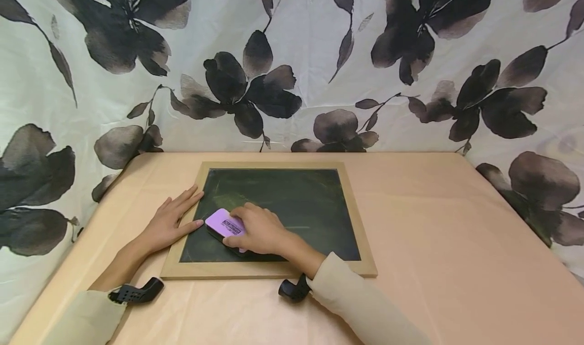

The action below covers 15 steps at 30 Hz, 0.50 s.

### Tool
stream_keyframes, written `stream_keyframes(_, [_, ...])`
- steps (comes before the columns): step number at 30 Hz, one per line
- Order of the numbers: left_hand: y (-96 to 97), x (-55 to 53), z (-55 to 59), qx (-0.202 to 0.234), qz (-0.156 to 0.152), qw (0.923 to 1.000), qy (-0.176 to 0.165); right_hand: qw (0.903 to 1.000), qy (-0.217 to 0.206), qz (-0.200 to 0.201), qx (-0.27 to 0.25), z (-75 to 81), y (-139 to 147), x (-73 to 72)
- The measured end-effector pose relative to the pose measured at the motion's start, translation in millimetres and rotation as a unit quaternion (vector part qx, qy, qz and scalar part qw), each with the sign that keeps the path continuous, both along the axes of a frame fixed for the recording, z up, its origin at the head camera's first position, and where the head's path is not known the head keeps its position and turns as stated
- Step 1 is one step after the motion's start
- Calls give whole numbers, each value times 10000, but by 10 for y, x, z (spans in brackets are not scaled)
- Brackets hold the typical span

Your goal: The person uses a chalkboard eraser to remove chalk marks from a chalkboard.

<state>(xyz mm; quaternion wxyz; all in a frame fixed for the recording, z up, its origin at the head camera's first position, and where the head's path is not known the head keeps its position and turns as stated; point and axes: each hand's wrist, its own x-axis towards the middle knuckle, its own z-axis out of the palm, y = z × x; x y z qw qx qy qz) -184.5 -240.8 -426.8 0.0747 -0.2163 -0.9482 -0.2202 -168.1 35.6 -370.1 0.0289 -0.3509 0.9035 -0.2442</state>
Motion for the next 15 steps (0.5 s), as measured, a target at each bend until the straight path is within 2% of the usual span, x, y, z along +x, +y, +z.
stream_keyframes(8, [6, 13, 0, 23, 14, 10000, -26, 9990, 280, 43, 333, -2, 115, 61])
stream_keyframes(15, [0, 18, 14, -30, 17, 10000, -16, 9945, 766, -483, 529, -49, 387, 54])
